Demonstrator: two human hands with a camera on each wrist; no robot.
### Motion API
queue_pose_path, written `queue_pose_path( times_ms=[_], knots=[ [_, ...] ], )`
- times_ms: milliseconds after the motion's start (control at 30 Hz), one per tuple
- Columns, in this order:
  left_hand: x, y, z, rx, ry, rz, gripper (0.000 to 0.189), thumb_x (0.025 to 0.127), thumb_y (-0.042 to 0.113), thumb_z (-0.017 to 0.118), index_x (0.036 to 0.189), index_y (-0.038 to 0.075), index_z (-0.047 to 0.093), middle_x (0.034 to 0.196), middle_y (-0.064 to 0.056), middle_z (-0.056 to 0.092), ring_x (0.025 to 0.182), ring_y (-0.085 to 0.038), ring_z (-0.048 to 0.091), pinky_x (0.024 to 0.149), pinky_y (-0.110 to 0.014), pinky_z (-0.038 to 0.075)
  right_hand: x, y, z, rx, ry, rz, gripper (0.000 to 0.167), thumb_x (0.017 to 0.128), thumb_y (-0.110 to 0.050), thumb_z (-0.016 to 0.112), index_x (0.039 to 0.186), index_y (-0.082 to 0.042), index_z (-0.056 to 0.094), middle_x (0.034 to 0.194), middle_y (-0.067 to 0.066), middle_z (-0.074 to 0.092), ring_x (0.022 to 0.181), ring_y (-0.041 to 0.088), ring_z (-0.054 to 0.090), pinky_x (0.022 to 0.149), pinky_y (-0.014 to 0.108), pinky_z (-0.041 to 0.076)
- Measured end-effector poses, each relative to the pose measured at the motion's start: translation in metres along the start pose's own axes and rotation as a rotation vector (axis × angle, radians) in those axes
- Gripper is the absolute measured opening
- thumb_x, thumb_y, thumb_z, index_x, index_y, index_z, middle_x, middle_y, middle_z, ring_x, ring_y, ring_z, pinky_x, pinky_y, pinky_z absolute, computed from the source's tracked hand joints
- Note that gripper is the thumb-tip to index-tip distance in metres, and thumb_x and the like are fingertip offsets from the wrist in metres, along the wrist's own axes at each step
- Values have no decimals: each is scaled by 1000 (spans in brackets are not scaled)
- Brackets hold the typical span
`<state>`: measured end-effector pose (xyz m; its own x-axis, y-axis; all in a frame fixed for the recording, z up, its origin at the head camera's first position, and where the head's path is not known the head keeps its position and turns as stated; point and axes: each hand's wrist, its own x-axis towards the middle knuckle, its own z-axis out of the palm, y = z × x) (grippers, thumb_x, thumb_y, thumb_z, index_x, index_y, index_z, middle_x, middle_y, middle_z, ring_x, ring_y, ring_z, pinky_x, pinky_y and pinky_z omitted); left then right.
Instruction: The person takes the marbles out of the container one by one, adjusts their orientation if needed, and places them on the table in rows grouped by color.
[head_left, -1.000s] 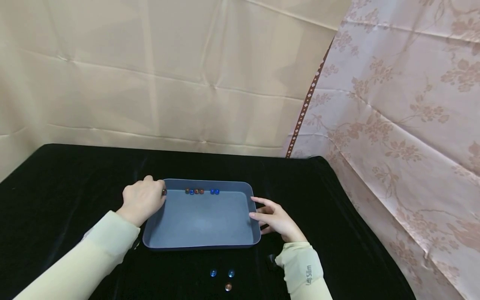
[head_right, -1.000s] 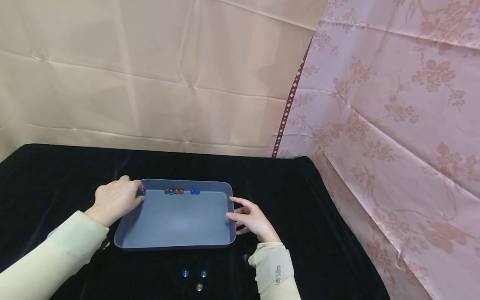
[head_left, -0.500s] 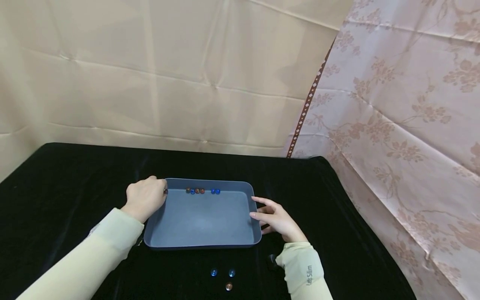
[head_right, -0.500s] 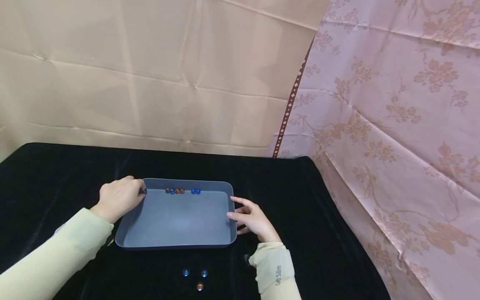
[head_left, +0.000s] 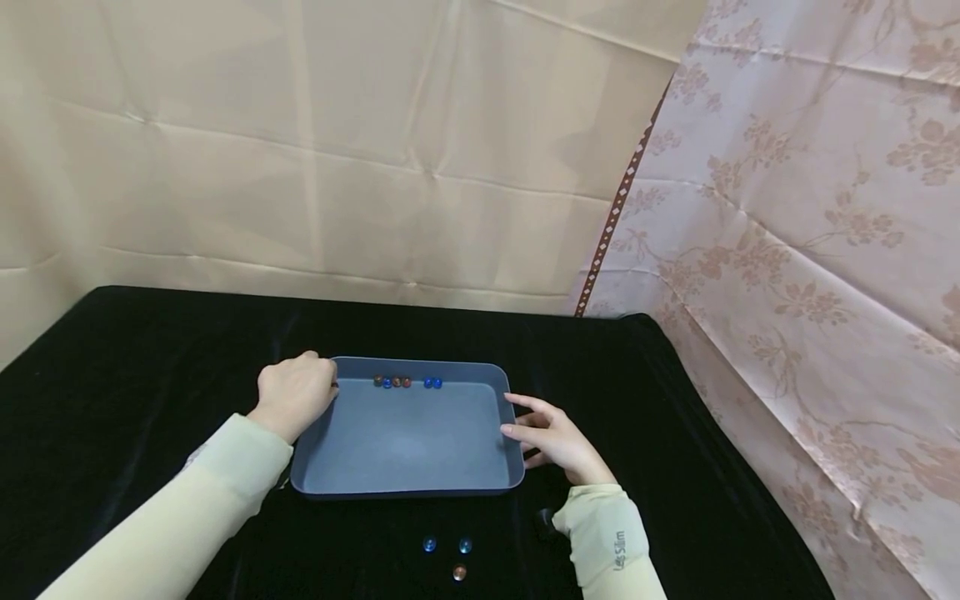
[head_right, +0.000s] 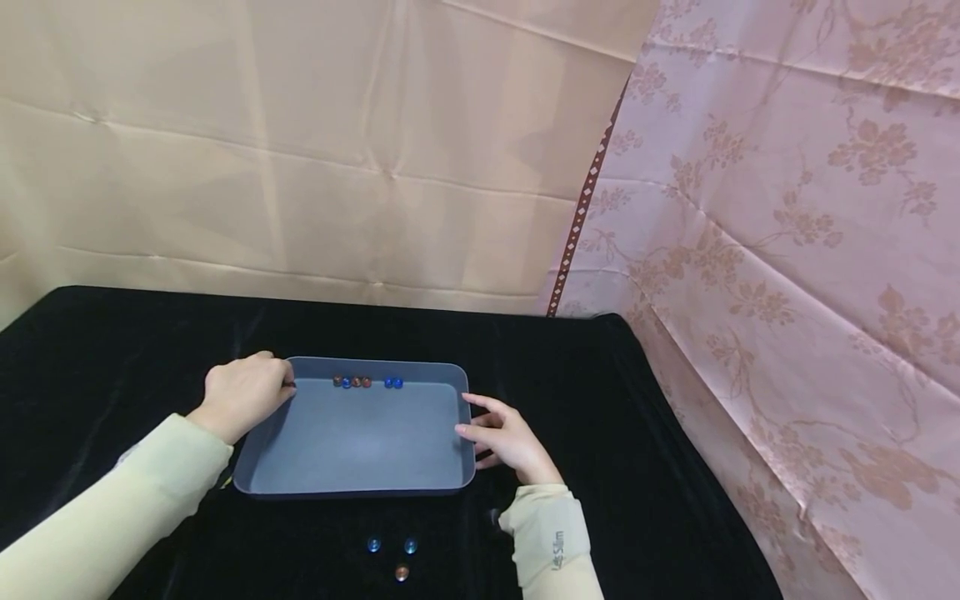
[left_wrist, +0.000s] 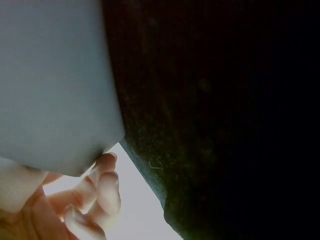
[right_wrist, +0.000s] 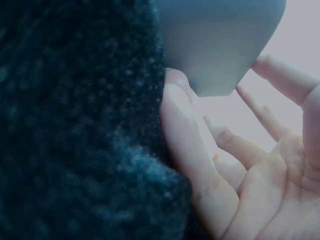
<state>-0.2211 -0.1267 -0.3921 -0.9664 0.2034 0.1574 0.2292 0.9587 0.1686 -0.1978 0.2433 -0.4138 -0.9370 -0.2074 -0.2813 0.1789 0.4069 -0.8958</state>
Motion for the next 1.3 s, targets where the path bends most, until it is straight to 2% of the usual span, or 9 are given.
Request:
queue_pose_path(
  times_ms=[300, 500, 633, 800, 933, 1133, 1300],
  knots=[
    [-1, 2, 2, 8, 11, -2, 15, 88, 21, 75, 89, 6, 75, 83, -14, 59, 59, -19, 53, 45, -32, 44, 1, 1, 0, -10, 9, 6, 58, 93, -29, 69, 146, -18, 48, 120, 20, 63, 83, 21, 70, 74, 43, 60],
    [-5, 2, -1, -15, 52, -2, 16, 90, 22, 71, 89, 7, 75, 104, -22, 61, 74, -28, 58, 48, -35, 46, 0, 1, -1, -10, 9, -1, 59, 93, -29, 70, 146, -18, 48, 119, 20, 63, 82, 21, 70, 73, 42, 60],
    [-9, 4, -5, -32, 95, 9, 17, 90, 22, 69, 91, 7, 76, 109, -22, 62, 83, -32, 59, 50, -36, 48, 1, 2, -2, -8, 5, -1, 59, 93, -29, 69, 146, -18, 47, 120, 20, 62, 83, 21, 70, 73, 42, 60],
    [-14, 6, -7, -50, 164, 62, 15, 89, 24, 72, 89, 10, 77, 101, -15, 69, 79, -26, 59, 50, -33, 49, 1, 1, -2, -5, 3, 3, 59, 93, -29, 69, 146, -18, 47, 121, 20, 62, 84, 21, 71, 74, 43, 60],
    [-19, 8, -6, -74, 197, 94, 15, 87, 25, 74, 87, 10, 78, 90, -10, 73, 72, -21, 57, 47, -26, 44, 1, 1, -2, 1, 1, 4, 59, 93, -29, 69, 147, -18, 47, 121, 21, 62, 84, 22, 71, 74, 43, 60],
    [-24, 10, -8, -123, 164, 89, 12, 87, 24, 74, 89, 13, 77, 85, -5, 74, 71, -17, 54, 45, -23, 38, 0, 0, -1, 8, -4, 2, 58, 94, -28, 68, 147, -17, 46, 121, 21, 62, 83, 21, 70, 74, 43, 60],
    [-30, 14, -12, -164, 152, 95, 9, 86, 22, 74, 89, 14, 77, 79, -1, 73, 67, -13, 50, 45, -23, 38, 0, 0, 0, 6, -2, -1, 59, 93, -28, 69, 147, -17, 47, 120, 21, 62, 83, 21, 70, 74, 43, 60]
  ],
)
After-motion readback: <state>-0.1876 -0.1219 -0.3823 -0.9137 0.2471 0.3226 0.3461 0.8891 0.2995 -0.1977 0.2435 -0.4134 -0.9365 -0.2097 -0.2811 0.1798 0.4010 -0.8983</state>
